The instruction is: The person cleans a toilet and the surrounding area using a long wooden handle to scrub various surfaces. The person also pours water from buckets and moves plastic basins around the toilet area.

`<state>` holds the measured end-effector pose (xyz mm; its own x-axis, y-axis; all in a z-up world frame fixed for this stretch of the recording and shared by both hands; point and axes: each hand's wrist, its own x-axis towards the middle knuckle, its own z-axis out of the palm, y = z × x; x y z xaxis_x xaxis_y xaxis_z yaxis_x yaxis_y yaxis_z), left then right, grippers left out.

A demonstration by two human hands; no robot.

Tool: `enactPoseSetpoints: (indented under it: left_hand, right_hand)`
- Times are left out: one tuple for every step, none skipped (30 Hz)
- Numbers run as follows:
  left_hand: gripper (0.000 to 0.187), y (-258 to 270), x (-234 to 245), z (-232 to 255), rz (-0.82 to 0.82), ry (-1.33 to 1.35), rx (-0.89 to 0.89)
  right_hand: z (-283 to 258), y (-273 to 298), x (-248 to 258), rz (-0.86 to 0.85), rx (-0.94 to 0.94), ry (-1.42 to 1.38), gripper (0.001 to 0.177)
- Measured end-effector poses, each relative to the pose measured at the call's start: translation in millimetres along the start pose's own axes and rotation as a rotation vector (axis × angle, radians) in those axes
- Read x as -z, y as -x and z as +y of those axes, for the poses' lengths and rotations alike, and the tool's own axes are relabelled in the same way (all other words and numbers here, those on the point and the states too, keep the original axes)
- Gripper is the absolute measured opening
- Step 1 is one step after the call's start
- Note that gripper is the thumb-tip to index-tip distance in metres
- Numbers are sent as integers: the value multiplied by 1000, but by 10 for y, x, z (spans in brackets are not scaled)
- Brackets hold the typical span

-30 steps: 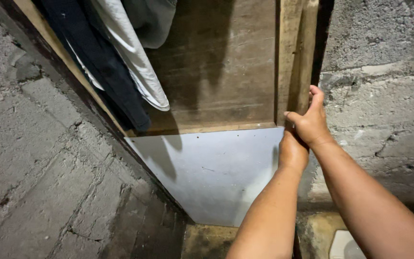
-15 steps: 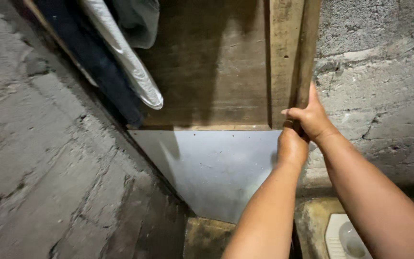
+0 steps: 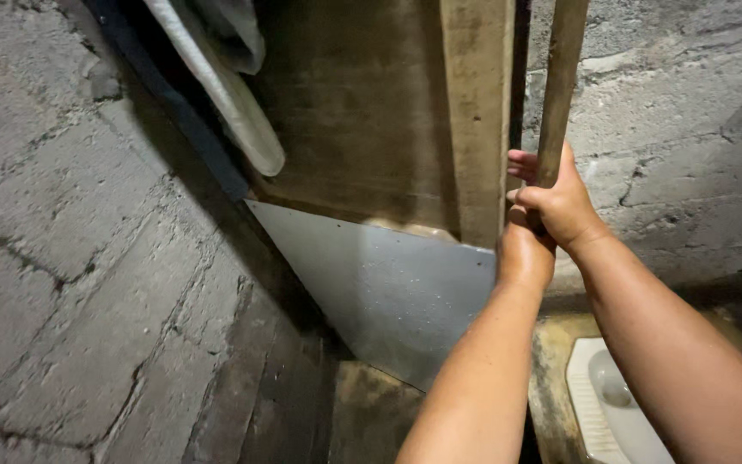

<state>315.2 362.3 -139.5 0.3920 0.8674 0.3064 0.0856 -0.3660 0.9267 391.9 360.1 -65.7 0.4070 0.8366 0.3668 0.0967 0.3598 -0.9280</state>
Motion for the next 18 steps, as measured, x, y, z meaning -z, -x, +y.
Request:
enactPoseSetpoints:
  left_hand:
    - [31, 78, 19, 37, 1, 2, 8]
    - [30, 154, 28, 61, 3, 3, 17]
    - [27, 209, 15, 94, 14, 127, 6]
    - [25, 227, 1, 140, 28, 251, -10]
    - [23, 254, 5, 192, 41, 375, -26]
    - [26, 302, 62, 230, 23, 243, 13]
    - [30, 372, 156, 259, 5, 111, 53]
    - [34, 424, 241, 297, -8, -22, 95]
    - [32, 449, 270, 361, 23, 30, 43]
    - [31, 472, 291, 415, 56, 80, -8]
    - [29, 490, 323, 454, 88, 128, -60]
    - [30, 493, 361, 481, 73, 36, -46]
    - [31, 462, 394, 508, 57, -57, -30]
    - [32, 461, 415, 521, 40, -147, -9]
    - [32, 477, 437, 512, 25, -142, 48]
    - [33, 461, 460, 492, 11, -136, 98]
    - [33, 453, 475, 457, -3, -129, 148]
    - [32, 432, 461, 433, 39, 89, 106]
  right_hand:
    - [-61, 81, -8, -11, 12, 25, 101]
    - [-127, 162, -22, -24, 23, 48, 102]
    - [-203, 240, -37, -51, -17, 22, 100]
    - [-289, 296, -61, -79, -54, -5, 98]
    - [-375, 347, -87, -108, -91, -32, 96]
    - [-452, 385, -125, -135, -93, -29, 94]
    - [-524, 421, -160, -162, -94, -26, 91]
    - [-590, 447, -200, -193, -97, -26, 90]
    - [-656, 462, -226, -200, -106, -7, 84]
    - [-711, 466, -255, -210, -117, 10, 79]
    - [-758, 464, -281, -220, -128, 26, 74]
    - [-795, 471, -301, -200, -125, 30, 67]
    - [-827, 471, -314, -180, -122, 33, 61]
    - [-845, 488, -321, -161, -124, 39, 55]
    - [-855, 505, -333, -165, -147, 55, 53]
    - [-872, 494, -350, -168, -163, 72, 52]
    - [-882, 487, -374, -171, -179, 89, 50]
    - [-891, 470, -408, -230, -126, 57, 56]
